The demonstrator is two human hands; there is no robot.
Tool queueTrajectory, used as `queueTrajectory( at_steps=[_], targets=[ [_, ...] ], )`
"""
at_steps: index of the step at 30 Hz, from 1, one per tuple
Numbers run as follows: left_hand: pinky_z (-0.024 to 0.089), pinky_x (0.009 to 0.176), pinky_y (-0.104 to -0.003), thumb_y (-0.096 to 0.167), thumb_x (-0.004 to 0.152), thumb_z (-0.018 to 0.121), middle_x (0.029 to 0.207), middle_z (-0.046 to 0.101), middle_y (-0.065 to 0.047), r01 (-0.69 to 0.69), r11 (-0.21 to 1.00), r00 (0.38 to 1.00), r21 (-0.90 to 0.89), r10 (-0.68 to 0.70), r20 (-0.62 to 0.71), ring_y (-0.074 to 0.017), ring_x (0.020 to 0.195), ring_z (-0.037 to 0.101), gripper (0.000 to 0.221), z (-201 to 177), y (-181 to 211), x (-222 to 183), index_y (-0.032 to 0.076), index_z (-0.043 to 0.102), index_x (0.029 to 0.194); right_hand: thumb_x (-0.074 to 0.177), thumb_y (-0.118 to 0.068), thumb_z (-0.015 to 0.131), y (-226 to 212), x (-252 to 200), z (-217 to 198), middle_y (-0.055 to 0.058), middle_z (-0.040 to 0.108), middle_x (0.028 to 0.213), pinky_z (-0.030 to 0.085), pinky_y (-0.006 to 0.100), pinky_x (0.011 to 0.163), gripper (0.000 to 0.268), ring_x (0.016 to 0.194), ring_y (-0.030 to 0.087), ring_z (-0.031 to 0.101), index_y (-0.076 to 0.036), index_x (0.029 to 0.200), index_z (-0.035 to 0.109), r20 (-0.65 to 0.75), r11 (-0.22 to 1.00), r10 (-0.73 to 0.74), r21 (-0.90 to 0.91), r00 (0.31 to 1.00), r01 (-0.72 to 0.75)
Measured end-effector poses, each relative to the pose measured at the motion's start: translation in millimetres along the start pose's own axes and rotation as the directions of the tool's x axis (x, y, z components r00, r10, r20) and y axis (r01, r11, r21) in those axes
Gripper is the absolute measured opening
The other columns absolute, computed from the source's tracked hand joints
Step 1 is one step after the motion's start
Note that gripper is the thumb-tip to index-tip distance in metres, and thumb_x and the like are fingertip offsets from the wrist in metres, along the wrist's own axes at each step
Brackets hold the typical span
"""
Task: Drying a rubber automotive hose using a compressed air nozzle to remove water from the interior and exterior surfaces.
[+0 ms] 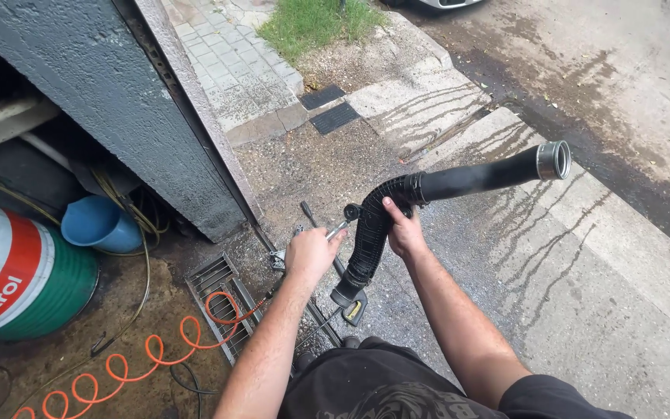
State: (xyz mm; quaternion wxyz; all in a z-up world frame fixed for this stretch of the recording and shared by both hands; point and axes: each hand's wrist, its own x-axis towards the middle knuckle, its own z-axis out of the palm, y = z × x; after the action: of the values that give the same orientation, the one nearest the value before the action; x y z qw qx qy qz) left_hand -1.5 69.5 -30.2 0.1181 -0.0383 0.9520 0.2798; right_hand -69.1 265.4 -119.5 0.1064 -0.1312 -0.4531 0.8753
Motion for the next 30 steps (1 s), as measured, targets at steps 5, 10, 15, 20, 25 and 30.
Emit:
queueTrajectory(
  at_steps=[5, 10, 15, 20, 25, 30],
  targets=[
    [0.059, 0.086, -0.049, 0.061, 0.094, 0.055, 0.089, 0.077, -0.015, 0.031, 0.999, 0.999, -0.028, -0.032, -0.009, -0.0382, 0.101, 0.074, 0.050, 11.0, 8.5, 4.1, 0.016, 0.077, 0.095, 0.085, -0.012, 0.087, -6.9, 9.5, -10.6, 0.014, 0.074, 0.106, 0.058, 0.054, 0.092, 0.041, 0.100, 0.031, 0.072, -0.009, 0.121, 0.067, 0.010, 0.999, 0.033, -0.006, 0.999, -0.033],
    [0.059, 0.084, -0.048, 0.059, 0.093, 0.056, 0.086, 0.077, -0.013, 0.079, 0.997, 0.995, -0.015, -0.079, -0.061, -0.0368, 0.098, 0.075, 0.047, 21.7, 12.7, -0.4, 0.017, 0.078, 0.093, 0.085, -0.013, 0.088, -6.7, 14.7, -24.3, 0.012, 0.074, 0.104, 0.059, 0.051, 0.090, 0.039, 0.097, 0.029, 0.073, -0.010, 0.119, 0.069, 0.025, 0.998, 0.058, -0.023, 0.998, -0.057],
    [0.059, 0.083, -0.049, 0.060, 0.093, 0.057, 0.087, 0.077, -0.015, 0.099, 0.995, 0.994, -0.029, -0.100, -0.052, -0.0391, 0.099, 0.074, 0.049, 29.2, 8.5, -0.4, 0.015, 0.077, 0.092, 0.083, -0.011, 0.088, -9.1, 16.6, -30.0, 0.014, 0.074, 0.101, 0.060, 0.053, 0.089, 0.039, 0.096, 0.031, 0.074, -0.010, 0.117, 0.070, 0.034, 0.997, 0.072, -0.013, 0.997, -0.072],
    [0.057, 0.091, -0.050, 0.059, 0.094, 0.055, 0.096, 0.078, -0.014, 0.115, 0.992, 0.988, 0.053, -0.120, 0.096, -0.0383, 0.107, 0.072, 0.049, 18.8, 20.9, -19.9, 0.016, 0.078, 0.101, 0.083, -0.011, 0.088, -19.6, 13.0, -22.6, 0.015, 0.074, 0.099, 0.060, 0.054, 0.088, 0.037, 0.094, 0.032, 0.074, -0.008, 0.115, 0.070, 0.042, 0.996, 0.088, 0.019, 0.995, -0.089],
    [0.057, 0.093, -0.050, 0.050, 0.097, 0.059, 0.089, 0.076, -0.016, 0.159, 0.986, 0.951, 0.051, -0.167, 0.259, -0.0380, 0.100, 0.074, 0.045, 15.9, 22.6, -55.6, 0.010, 0.078, 0.103, 0.083, -0.010, 0.089, -26.7, 21.7, -15.2, 0.015, 0.074, 0.096, 0.061, 0.054, 0.086, 0.035, 0.092, 0.033, 0.074, -0.007, 0.113, 0.070, 0.050, 0.996, 0.064, 0.063, 0.997, -0.067],
    [0.057, 0.085, -0.048, 0.049, 0.097, 0.059, 0.088, 0.076, -0.015, 0.151, 0.988, 0.965, 0.027, -0.153, 0.212, -0.0385, 0.102, 0.074, 0.045, 30.2, 15.9, -64.3, 0.010, 0.079, 0.104, 0.082, -0.009, 0.090, -29.8, 25.5, -15.4, 0.015, 0.073, 0.095, 0.063, 0.051, 0.084, 0.037, 0.090, 0.031, 0.075, -0.008, 0.112, 0.069, 0.030, 0.999, 0.010, 0.043, 0.999, -0.012]
  ],
)
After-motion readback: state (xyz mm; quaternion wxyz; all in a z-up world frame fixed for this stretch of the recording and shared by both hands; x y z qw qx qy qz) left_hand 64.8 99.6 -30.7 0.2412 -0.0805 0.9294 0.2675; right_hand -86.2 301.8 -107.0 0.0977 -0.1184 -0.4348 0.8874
